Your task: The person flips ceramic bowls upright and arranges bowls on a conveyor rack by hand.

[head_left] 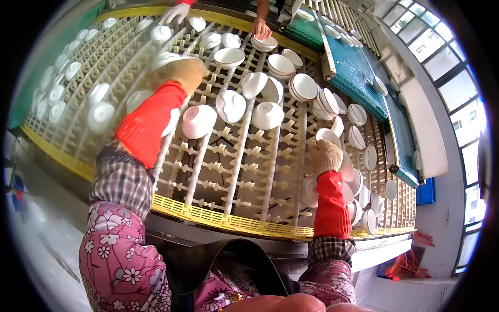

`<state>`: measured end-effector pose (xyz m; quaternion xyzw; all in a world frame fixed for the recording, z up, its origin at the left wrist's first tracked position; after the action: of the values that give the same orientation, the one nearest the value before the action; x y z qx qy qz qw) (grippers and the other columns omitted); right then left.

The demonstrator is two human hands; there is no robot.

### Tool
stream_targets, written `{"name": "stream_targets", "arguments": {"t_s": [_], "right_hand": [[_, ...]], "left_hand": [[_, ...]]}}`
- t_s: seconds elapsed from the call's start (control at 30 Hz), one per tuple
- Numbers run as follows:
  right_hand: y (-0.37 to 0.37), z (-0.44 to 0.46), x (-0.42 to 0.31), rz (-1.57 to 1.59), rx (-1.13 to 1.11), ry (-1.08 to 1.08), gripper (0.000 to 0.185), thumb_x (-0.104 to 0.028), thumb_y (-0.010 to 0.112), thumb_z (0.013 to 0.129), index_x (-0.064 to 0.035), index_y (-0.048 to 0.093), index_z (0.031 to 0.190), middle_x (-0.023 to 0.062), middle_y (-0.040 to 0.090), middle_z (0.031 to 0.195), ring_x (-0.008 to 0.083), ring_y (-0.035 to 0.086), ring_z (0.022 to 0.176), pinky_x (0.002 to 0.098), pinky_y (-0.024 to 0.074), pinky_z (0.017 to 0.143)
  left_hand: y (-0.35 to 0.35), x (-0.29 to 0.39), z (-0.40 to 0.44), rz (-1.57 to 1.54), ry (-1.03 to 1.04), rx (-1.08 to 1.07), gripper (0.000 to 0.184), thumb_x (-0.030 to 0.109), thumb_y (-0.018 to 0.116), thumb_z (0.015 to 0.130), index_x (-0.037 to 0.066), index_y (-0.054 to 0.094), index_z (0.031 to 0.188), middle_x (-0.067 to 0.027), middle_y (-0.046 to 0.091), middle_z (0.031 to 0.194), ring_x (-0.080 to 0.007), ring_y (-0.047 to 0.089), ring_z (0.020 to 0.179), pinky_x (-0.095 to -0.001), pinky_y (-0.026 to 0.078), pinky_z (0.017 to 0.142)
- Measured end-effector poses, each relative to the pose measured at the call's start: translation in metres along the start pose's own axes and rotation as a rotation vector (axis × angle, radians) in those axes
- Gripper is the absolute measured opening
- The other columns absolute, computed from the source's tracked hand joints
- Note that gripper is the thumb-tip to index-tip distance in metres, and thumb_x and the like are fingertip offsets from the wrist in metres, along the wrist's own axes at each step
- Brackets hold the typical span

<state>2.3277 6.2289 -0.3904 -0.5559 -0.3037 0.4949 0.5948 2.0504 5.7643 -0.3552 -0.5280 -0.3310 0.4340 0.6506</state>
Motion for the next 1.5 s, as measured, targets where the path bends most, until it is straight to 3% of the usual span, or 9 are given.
{"name": "stream_targets", "arguments": {"t_s": [0.2,0.27,0.43,0.53,0.63,0.8,1.03,1.3,1.5], "right_hand": [[-0.022,-0.019,-0.025,0.899,-0.124,0.328,0.043,-0.031,0.086,0.091,-0.0008,0.078,0.120,0.0158,0.078,0.095,0.0256,0.078,0.082,0.0404,0.0632,0.078],[-0.039,-0.025,-0.054,1.269,-0.129,0.286,0.029,-0.018,0.081,0.097,0.0017,0.077,0.118,0.0199,0.079,0.099,0.0319,0.079,0.087,0.0443,0.0653,0.080],[-0.074,-0.038,-0.127,0.565,0.021,-0.710,0.020,-0.006,0.063,0.108,0.0024,0.076,0.120,0.0247,0.080,0.109,0.0420,0.079,0.097,0.0458,0.0648,0.088],[-0.026,-0.030,-0.085,0.871,-0.260,-0.195,0.034,-0.031,0.070,0.105,0.0003,0.076,0.116,0.0193,0.079,0.098,0.0395,0.076,0.089,0.0461,0.0596,0.080],[-0.072,-0.046,-0.071,0.144,0.022,-0.172,0.032,-0.035,0.073,0.096,-0.0059,0.076,0.110,0.0200,0.073,0.089,0.0420,0.073,0.088,0.0557,0.0550,0.079],[-0.108,-0.066,-0.020,-0.242,0.203,-0.293,0.072,-0.034,0.089,0.082,0.0005,0.073,0.142,0.0229,0.074,0.144,0.0432,0.064,0.142,0.0500,0.0445,0.130],[-0.097,-0.063,0.084,0.139,0.012,0.173,0.046,-0.029,0.086,0.086,-0.0066,0.083,0.126,0.0195,0.081,0.117,0.0413,0.076,0.111,0.0513,0.0583,0.099],[-0.096,-0.069,0.052,-0.026,0.218,-0.134,0.050,-0.029,0.082,0.089,-0.0012,0.080,0.131,0.0215,0.080,0.120,0.0418,0.075,0.114,0.0509,0.0592,0.099],[-0.085,-0.061,0.051,-0.025,0.252,-0.273,0.069,-0.033,0.094,0.077,-0.0025,0.077,0.137,0.0200,0.078,0.133,0.0420,0.072,0.124,0.0503,0.0562,0.111]], "left_hand": [[-0.028,-0.067,-0.024,-0.899,-0.451,0.204,0.052,0.048,0.058,0.112,0.007,0.079,0.134,-0.0234,0.079,0.127,-0.0423,0.074,0.115,-0.0503,0.056,0.104],[-0.033,-0.069,-0.038,-0.655,-0.514,0.236,0.057,0.052,0.058,0.111,0.004,0.078,0.134,-0.0256,0.079,0.126,-0.0441,0.074,0.114,-0.0510,0.057,0.104],[-0.048,-0.024,-0.048,-0.057,-0.241,0.340,0.056,0.060,0.082,0.096,0.004,0.082,0.105,-0.0176,0.080,0.091,-0.0363,0.076,0.082,-0.0529,0.058,0.079],[-0.058,0.046,-0.050,-0.269,-0.106,0.322,0.060,0.064,0.092,0.086,0.007,0.078,0.101,-0.0150,0.075,0.083,-0.0338,0.074,0.079,-0.0500,0.057,0.074],[-0.058,0.106,-0.040,-0.355,-0.051,0.356,0.073,0.065,0.095,0.082,0.007,0.075,0.122,-0.0158,0.079,0.104,-0.0349,0.077,0.096,-0.0477,0.061,0.085],[-0.038,0.184,0.000,-0.278,-0.064,-0.021,0.089,0.054,0.094,0.087,0.010,0.057,0.156,-0.0172,0.072,0.143,-0.0377,0.068,0.136,-0.0522,0.054,0.113],[0.005,0.188,0.041,-0.307,-0.349,-0.075,0.058,0.031,0.064,0.106,0.016,0.058,0.162,-0.0176,0.074,0.150,-0.0369,0.072,0.137,-0.0531,0.056,0.116],[-0.037,0.064,0.021,-0.469,-0.238,0.497,0.066,0.003,0.056,0.100,0.017,0.056,0.165,-0.0229,0.080,0.135,-0.0417,0.078,0.124,-0.0495,0.060,0.108],[0.010,0.045,-0.045,-0.190,0.121,0.112,0.059,0.014,0.071,0.100,0.008,0.062,0.158,-0.0209,0.076,0.143,-0.0415,0.074,0.127,-0.0518,0.057,0.109]]}}
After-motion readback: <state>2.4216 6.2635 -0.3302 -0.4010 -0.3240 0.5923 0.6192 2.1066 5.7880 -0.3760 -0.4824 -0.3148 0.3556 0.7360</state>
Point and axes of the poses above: each hand's wrist, its own z-axis towards the middle knuckle, its own y-axis out of the palm, x = y × z, the point moved 5 cm from there along z, towards the middle knuckle
